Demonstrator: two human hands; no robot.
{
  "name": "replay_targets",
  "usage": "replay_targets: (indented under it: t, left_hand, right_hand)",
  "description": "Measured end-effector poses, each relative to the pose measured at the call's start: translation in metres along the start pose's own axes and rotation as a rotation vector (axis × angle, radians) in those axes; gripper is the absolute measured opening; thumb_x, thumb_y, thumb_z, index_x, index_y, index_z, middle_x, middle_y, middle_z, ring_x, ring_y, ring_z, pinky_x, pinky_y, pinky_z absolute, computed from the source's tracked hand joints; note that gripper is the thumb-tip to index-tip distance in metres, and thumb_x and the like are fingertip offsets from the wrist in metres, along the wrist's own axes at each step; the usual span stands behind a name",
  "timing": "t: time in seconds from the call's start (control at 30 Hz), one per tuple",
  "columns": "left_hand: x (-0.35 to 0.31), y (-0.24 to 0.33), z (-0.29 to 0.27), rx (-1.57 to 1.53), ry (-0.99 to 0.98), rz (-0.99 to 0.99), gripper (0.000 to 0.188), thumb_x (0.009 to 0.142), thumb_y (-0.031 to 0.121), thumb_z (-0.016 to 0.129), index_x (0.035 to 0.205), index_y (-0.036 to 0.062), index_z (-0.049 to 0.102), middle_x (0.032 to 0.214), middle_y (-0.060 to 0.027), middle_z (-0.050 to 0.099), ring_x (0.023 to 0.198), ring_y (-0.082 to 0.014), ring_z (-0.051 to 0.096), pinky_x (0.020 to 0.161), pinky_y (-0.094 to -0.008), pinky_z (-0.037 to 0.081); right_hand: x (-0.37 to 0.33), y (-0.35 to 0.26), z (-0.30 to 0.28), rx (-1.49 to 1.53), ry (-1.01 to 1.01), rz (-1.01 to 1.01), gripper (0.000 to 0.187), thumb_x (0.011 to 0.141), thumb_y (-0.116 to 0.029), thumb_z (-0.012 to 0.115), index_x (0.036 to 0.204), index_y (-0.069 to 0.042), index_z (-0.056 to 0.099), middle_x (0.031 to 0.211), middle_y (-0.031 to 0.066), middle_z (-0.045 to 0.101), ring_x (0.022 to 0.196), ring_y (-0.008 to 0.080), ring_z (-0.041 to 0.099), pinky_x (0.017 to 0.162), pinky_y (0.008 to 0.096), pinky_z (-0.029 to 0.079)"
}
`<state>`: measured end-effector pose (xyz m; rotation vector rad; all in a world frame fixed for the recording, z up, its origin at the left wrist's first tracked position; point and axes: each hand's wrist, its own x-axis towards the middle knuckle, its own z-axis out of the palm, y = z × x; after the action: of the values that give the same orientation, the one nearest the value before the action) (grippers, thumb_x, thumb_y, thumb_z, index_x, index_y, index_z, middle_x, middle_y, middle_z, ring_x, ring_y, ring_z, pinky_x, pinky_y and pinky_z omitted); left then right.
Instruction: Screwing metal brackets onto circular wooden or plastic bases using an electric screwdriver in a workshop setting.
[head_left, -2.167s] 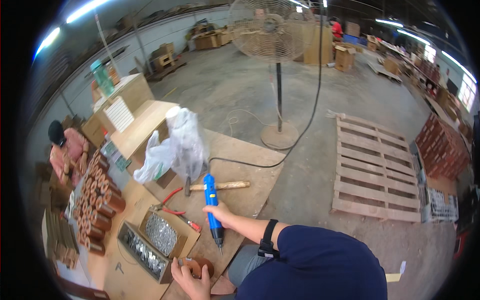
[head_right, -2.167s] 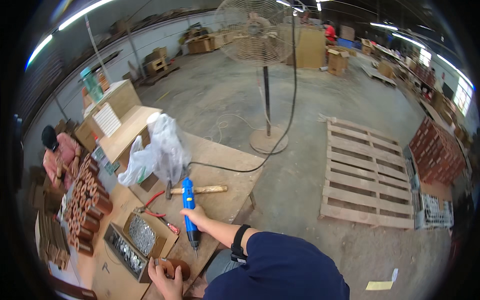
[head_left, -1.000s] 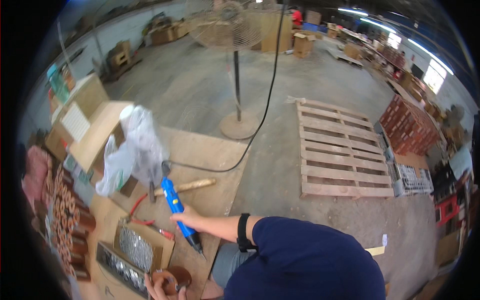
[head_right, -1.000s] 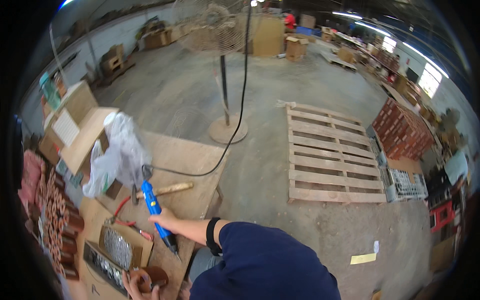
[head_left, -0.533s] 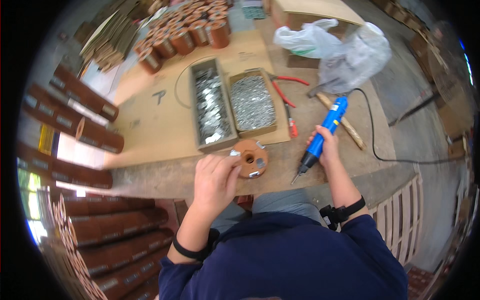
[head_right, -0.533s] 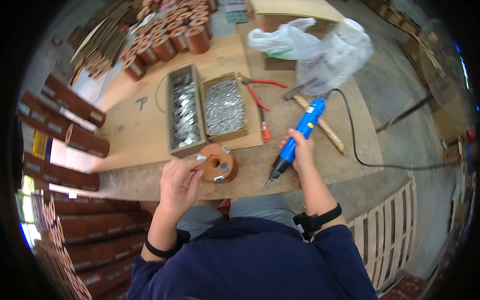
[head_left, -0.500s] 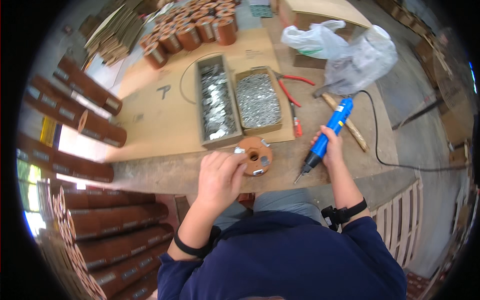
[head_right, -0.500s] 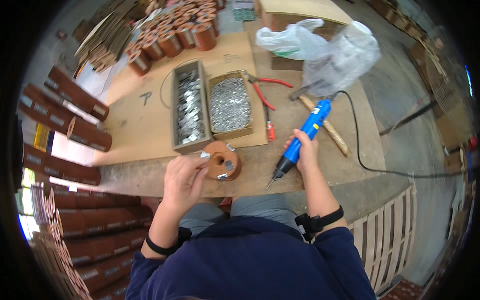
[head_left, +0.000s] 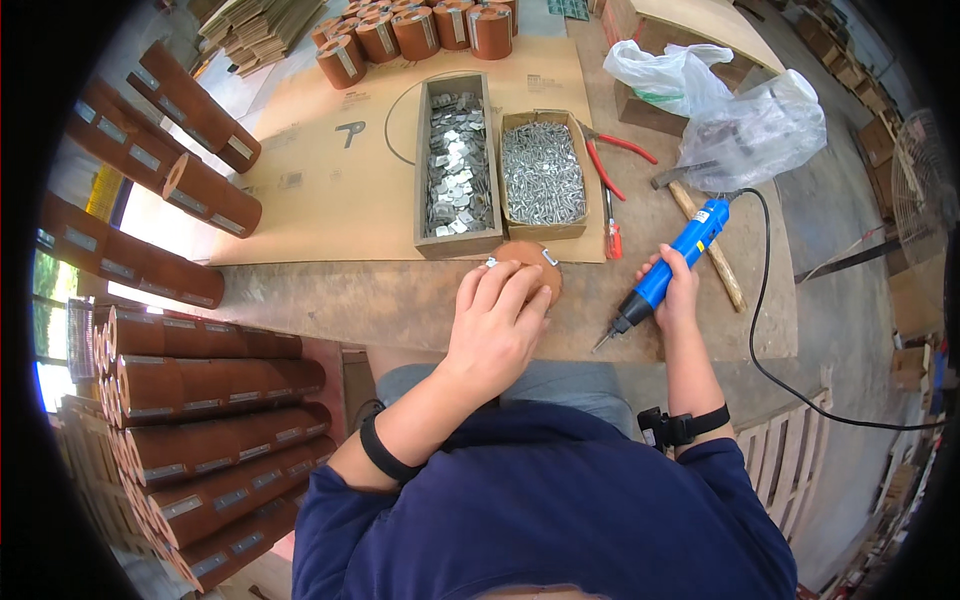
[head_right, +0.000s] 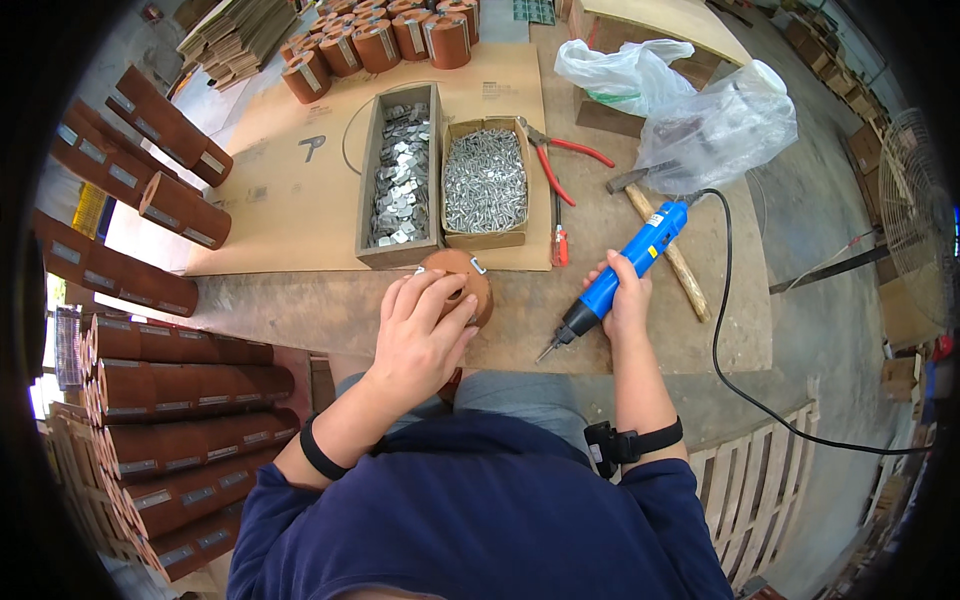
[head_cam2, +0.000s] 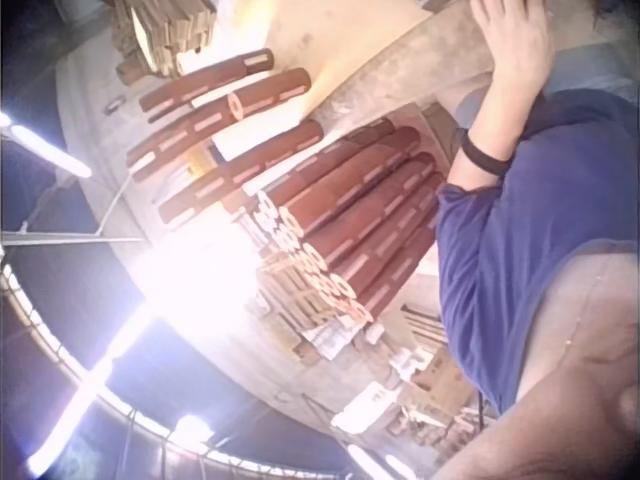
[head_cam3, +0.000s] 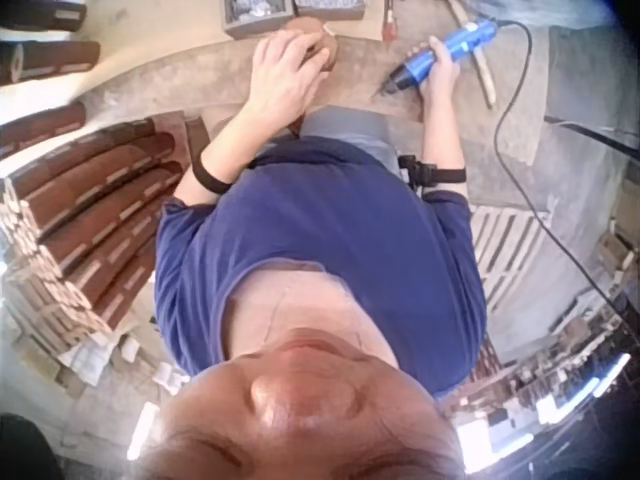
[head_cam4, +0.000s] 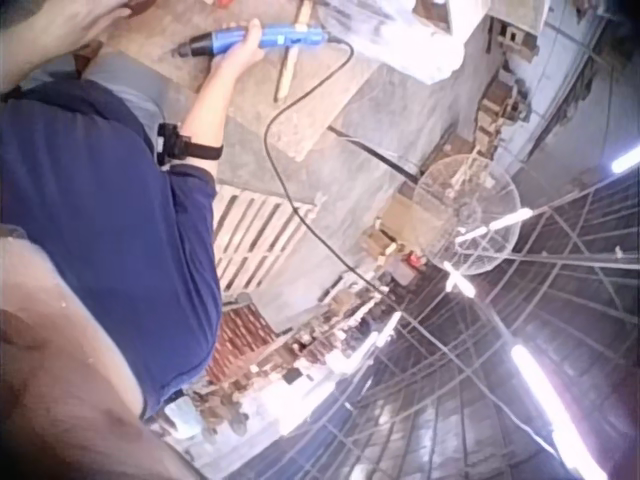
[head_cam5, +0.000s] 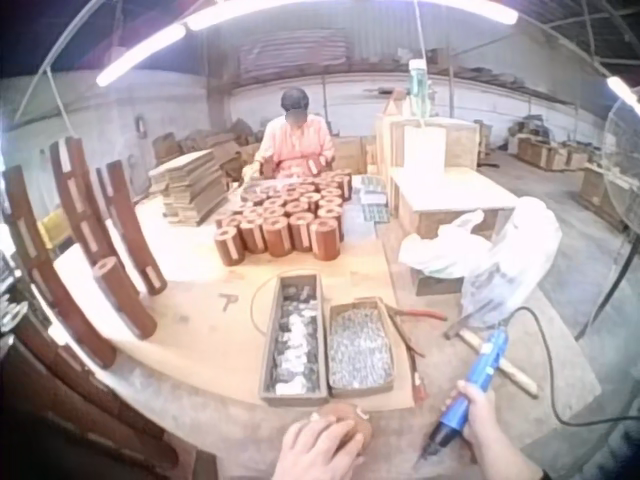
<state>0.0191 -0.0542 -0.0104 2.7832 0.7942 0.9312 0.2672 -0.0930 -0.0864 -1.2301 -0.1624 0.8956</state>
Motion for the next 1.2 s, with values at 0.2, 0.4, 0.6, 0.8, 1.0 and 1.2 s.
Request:
replay_targets:
  t: [0.2, 0.4, 0.6, 0.8, 1.0, 1.2]
  left_hand:
    - [-0.010, 0.002, -0.014, 0.019, 0.114, 0.045, 0.023, 0.060, 0.007, 0.066, 0.082, 0.0053, 0.062, 0.087, -0.0064, 0.058, 0.085, -0.0214, 0.054, 0.085, -0.0396, 0.037]
    - [-0.004, 0.002, -0.028, 0.032, 0.229, -0.075, 0.018, 0.060, 0.005, 0.067, 0.076, 0.0072, 0.061, 0.068, -0.0021, 0.057, 0.059, -0.0166, 0.053, 0.075, -0.0361, 0.042]
    - [0.010, 0.003, -0.019, 0.093, 0.142, -0.055, 0.016, 0.061, 0.005, 0.064, 0.078, 0.0060, 0.061, 0.063, -0.0027, 0.051, 0.059, -0.0197, 0.049, 0.073, -0.0362, 0.041]
    - [0.009, 0.002, -0.004, 0.072, 0.023, -0.107, 0.018, 0.064, 0.009, 0.064, 0.081, 0.0040, 0.061, 0.066, -0.0045, 0.052, 0.064, -0.0214, 0.050, 0.073, -0.0363, 0.038]
    - [0.005, 0.002, -0.001, 0.041, 0.018, -0.096, 0.030, 0.063, 0.019, 0.069, 0.087, 0.0034, 0.061, 0.069, -0.0044, 0.052, 0.068, -0.0215, 0.049, 0.074, -0.0372, 0.036]
    - [0.001, 0.001, -0.011, -0.016, 0.016, -0.165, 0.038, 0.058, 0.024, 0.072, 0.089, 0.0050, 0.060, 0.083, -0.0047, 0.051, 0.081, -0.0236, 0.048, 0.082, -0.0416, 0.032]
  right_hand:
    - [0.001, 0.000, -0.002, -0.028, 0.017, -0.010, 0.028, 0.073, -0.020, 0.061, 0.088, -0.001, 0.049, 0.072, 0.0084, 0.052, 0.061, 0.0184, 0.054, 0.054, 0.0334, 0.048]
    - [0.001, 0.000, -0.002, -0.036, 0.015, -0.012, 0.028, 0.073, -0.021, 0.061, 0.088, -0.001, 0.049, 0.073, 0.0083, 0.052, 0.062, 0.0186, 0.054, 0.055, 0.0332, 0.049]
    - [0.002, 0.001, -0.004, 0.000, 0.004, -0.010, 0.028, 0.073, -0.017, 0.061, 0.089, -0.003, 0.043, 0.070, 0.0083, 0.051, 0.058, 0.0187, 0.054, 0.052, 0.0333, 0.049]
    - [0.001, 0.001, -0.002, -0.010, 0.008, 0.003, 0.028, 0.073, -0.017, 0.061, 0.089, -0.003, 0.044, 0.070, 0.0084, 0.051, 0.059, 0.0185, 0.054, 0.052, 0.0332, 0.049]
    - [0.001, 0.000, -0.002, -0.025, 0.002, -0.017, 0.027, 0.073, -0.020, 0.061, 0.085, -0.001, 0.048, 0.071, 0.0083, 0.052, 0.061, 0.0184, 0.054, 0.055, 0.0330, 0.049]
    - [0.000, 0.000, -0.002, -0.036, 0.024, -0.008, 0.027, 0.073, -0.020, 0.061, 0.086, -0.001, 0.049, 0.071, 0.0082, 0.052, 0.061, 0.0184, 0.054, 0.056, 0.0331, 0.049]
